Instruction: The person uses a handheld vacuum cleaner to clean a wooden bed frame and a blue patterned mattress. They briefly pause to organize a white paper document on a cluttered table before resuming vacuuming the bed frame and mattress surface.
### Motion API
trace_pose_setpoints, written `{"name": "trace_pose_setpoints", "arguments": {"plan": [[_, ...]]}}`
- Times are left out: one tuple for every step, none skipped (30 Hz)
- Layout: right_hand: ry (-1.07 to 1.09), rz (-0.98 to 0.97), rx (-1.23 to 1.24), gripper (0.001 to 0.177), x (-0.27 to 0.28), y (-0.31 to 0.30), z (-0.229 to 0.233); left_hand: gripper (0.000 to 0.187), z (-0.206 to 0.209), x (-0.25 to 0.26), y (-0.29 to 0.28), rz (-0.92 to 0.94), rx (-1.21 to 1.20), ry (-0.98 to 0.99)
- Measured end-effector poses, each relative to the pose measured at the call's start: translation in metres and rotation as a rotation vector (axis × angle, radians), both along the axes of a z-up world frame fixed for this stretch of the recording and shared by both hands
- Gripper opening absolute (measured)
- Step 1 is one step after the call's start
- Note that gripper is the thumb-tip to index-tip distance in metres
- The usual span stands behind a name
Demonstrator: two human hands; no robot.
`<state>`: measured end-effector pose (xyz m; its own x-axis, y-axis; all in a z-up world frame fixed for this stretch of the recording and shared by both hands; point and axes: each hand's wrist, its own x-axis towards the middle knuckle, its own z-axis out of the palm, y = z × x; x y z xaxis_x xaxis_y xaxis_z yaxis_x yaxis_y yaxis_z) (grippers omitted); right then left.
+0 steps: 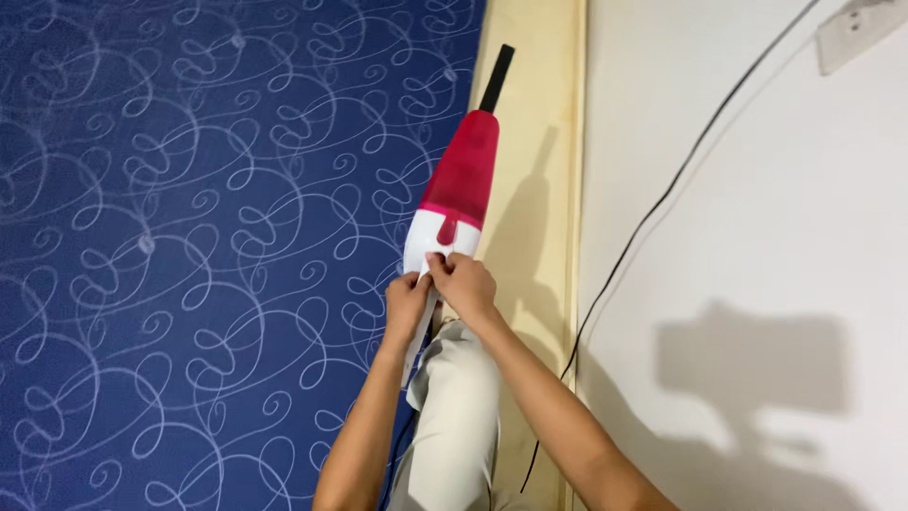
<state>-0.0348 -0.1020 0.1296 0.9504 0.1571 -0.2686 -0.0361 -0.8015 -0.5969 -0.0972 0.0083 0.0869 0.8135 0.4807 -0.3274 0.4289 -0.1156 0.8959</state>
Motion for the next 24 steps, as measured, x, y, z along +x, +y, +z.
{"name": "trace_pose_setpoints", "arguments": {"plan": [[0.074,0.043,-0.070,0.064,0.003,-0.003,0.001,0.037,-0.003,0.006,-0.001,-0.027,0.029,-0.037],[0.148,0.086,-0.138,0.070,0.007,-0.007,-0.001,0.035,-0.006,0.013,-0.004,-0.025,-0.001,-0.042],[0.213,0.057,-0.121,0.076,0.011,-0.009,-0.005,0.034,-0.009,0.021,-0.006,-0.022,-0.028,-0.047],[0.277,0.029,-0.103,0.081,0.016,-0.010,-0.011,0.034,-0.012,0.029,-0.007,-0.018,-0.056,-0.052],[0.346,0.004,-0.087,0.086,0.021,-0.011,-0.020,0.034,-0.015,0.035,-0.009,-0.044,-0.014,-0.094],[0.430,-0.029,0.054,0.083,0.029,-0.012,-0.031,0.035,-0.017,0.041,-0.011,-0.071,0.027,-0.136],[0.520,-0.064,0.190,0.082,0.032,-0.013,-0.041,0.035,-0.017,0.038,-0.015,-0.095,0.064,-0.170],[0.608,-0.101,0.328,0.082,0.031,-0.017,-0.053,0.039,-0.016,0.037,-0.017,-0.084,0.045,-0.144],[0.638,-0.181,0.452,0.079,0.031,-0.018,-0.070,0.045,-0.014,0.041,-0.017,-0.071,0.031,-0.119],[0.666,-0.264,0.575,0.076,0.030,-0.020,-0.086,0.053,-0.011,0.039,-0.018,-0.059,0.018,-0.095],[0.671,-0.338,0.701,0.075,0.041,-0.020,-0.098,0.054,-0.002,0.042,-0.019,-0.062,-0.039,-0.074],[0.639,-0.396,0.714,0.074,0.052,-0.020,-0.111,0.056,0.007,0.041,-0.020,-0.065,-0.095,-0.052],[0.615,-0.456,0.727,0.073,0.057,-0.017,-0.127,0.059,0.014,0.037,-0.020,-0.068,-0.150,-0.022],[0.591,-0.516,0.739,0.072,0.063,-0.013,-0.145,0.061,0.019,0.037,-0.021,-0.130,-0.091,-0.038],[0.663,-0.533,0.930,0.067,0.073,-0.009,-0.154,0.065,0.022,0.042,-0.023,-0.196,-0.031,-0.056],[0.734,-0.547,1.121,0.062,0.082,-0.005,-0.159,0.068,0.025,0.044,-0.025,-0.262,0.030,-0.074],[0.799,-0.559,1.313,0.058,0.090,-0.007,-0.163,0.070,0.029,0.040,-0.028,-0.354,0.396,-0.078],[0.812,-0.642,1.255,0.053,0.093,-0.004,-0.166,0.071,0.034,0.027,-0.032,-0.439,0.763,-0.084],[0.821,-0.720,1.192,0.048,0.096,0.000,-0.166,0.073,0.039,0.014,-0.039,-0.513,1.129,-0.092],[0.831,-0.797,1.128,0.044,0.102,0.001,-0.166,0.082,0.046,-0.005,-0.043,-0.524,1.187,-0.054],[0.814,-0.806,1.153,0.049,0.108,0.000,-0.167,0.092,0.056,-0.027,-0.042,-0.535,1.246,-0.010],[0.798,-0.815,1.178,0.054,0.116,-0.001,-0.167,0.087,0.066,-0.044,-0.042,-0.575,0.979,0.140],[0.779,-0.820,1.209,0.061,0.126,0.003,-0.168,0.082,0.074,-0.053,-0.038,-0.605,0.714,0.279],[0.731,-0.829,1.175,0.059,0.133,0.006,-0.170,0.084,0.079,-0.054,-0.033,-0.593,0.629,0.349]]}}
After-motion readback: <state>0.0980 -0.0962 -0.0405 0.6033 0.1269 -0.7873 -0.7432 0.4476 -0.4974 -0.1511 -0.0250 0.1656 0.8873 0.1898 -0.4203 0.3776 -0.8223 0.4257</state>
